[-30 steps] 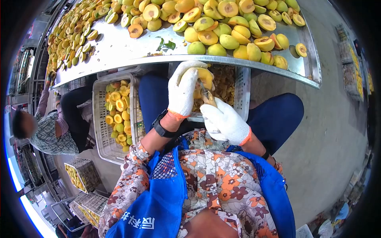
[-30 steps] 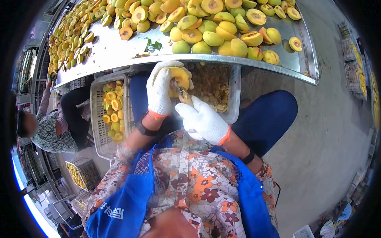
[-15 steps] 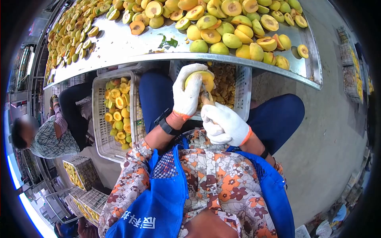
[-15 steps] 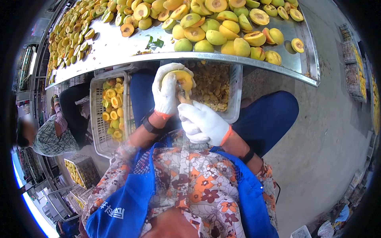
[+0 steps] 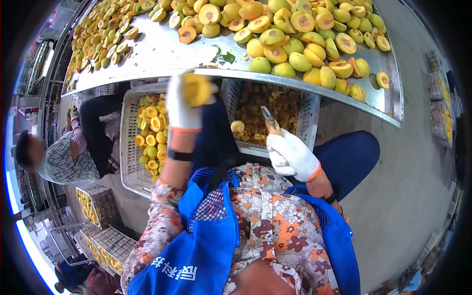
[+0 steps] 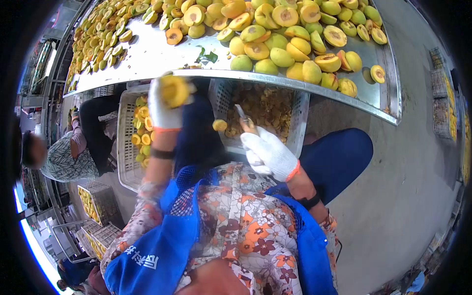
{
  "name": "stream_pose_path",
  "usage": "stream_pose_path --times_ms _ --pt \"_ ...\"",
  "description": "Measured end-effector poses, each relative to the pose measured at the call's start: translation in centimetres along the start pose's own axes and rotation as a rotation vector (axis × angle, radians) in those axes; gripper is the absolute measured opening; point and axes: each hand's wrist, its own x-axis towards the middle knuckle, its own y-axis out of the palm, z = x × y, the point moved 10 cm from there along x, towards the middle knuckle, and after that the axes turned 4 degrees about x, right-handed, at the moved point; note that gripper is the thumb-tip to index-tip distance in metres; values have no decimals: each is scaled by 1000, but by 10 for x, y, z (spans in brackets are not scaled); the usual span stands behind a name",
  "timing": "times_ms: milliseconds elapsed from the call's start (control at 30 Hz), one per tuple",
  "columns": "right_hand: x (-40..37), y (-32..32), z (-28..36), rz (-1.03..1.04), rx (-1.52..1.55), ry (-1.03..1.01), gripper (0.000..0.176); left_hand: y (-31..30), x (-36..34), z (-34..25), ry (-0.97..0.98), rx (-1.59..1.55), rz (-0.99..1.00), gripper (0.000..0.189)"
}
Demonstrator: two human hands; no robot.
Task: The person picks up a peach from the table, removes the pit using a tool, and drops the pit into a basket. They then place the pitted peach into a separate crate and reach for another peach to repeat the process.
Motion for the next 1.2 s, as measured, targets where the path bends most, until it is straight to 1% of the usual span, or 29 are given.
stream_pose_path --times_ms 33,67,100,133,167,200,233,300,367,433,500,533,600,633,700,767,833,867,900,967,1000,1033,1067,1100,1133,1167,1200 --pt "-2 -2 0 7 -3 4 14 -40 1 -25 122 193 -82 43" --pt "-5 -11 -1 -57 -98 15 15 -79 2 -49 188 582 -173 40" --pt "-6 -20 1 -123 -190 15 16 -104 5 -75 258 970 -256 37" --pt "-5 -24 0 -132 -173 11 19 -92 -1 -103 486 1566 -266 35" --pt "-3 -26 -1 -133 -166 3 19 -69 -12 -111 718 2158 -261 33" --pt "0 -25 -4 -122 -192 12 20 -61 -11 -119 763 2019 -263 38" --pt "3 -24 -4 -111 -222 15 21 -40 -6 -123 774 2015 -267 38" --pt "6 -21 -5 -121 -252 3 23 -10 13 -104 509 1457 -160 38" --pt "7 -21 -2 -165 -394 -17 26 49 33 -68 481 1406 21 37" --pt "3 -25 -2 -189 -460 -40 28 109 61 -19 368 1309 354 39" --pt "0 -29 1 -191 -512 -146 29 144 84 19 467 1538 364 52" --pt "-1 -34 -7 -190 -445 -84 31 153 95 25 474 1534 364 52" --pt "-4 -35 -5 -202 -452 -93 31 161 115 42 351 1722 412 63" --pt "-5 -35 -5 -210 -454 -91 31 165 119 38 356 1721 414 63" --pt "-3 -32 -4 -219 -491 -107 31 163 125 35 275 1709 471 67" --pt "-1 -28 1 -223 -537 -129 31 156 125 29 323 1726 455 69" --pt "-2 -23 -1 -203 -544 -103 32 143 129 31 204 1704 456 66" --pt "-2 -23 -1 -205 -544 -107 32 133 125 26 221 1750 389 60" --pt "-4 -24 -1 -222 -531 -103 32 126 125 27 223 1748 390 60" --pt "-5 -27 2 -251 -510 -95 35 97 134 21 277 1768 236 58" --pt "-4 -27 5 -251 -511 -100 35 82 135 18 341 1657 197 51" --pt "-4 -24 10 -231 -483 -151 29 82 129 11 342 1658 202 51" --pt "-5 -21 12 -212 -454 -193 25 73 121 1 283 1275 170 47" --pt "-5 -22 21 -266 -514 -227 28 64 107 -10 216 895 129 43" --pt "-7 -16 36 -296 -645 -298 34 68 88 -10 -3 592 175 38" --pt "-10 -8 52 -323 -777 -374 42 75 76 0 -96 144 221 43" --pt "-12 0 65 -377 -869 -406 42 85 54 13 -258 -13 274 44"
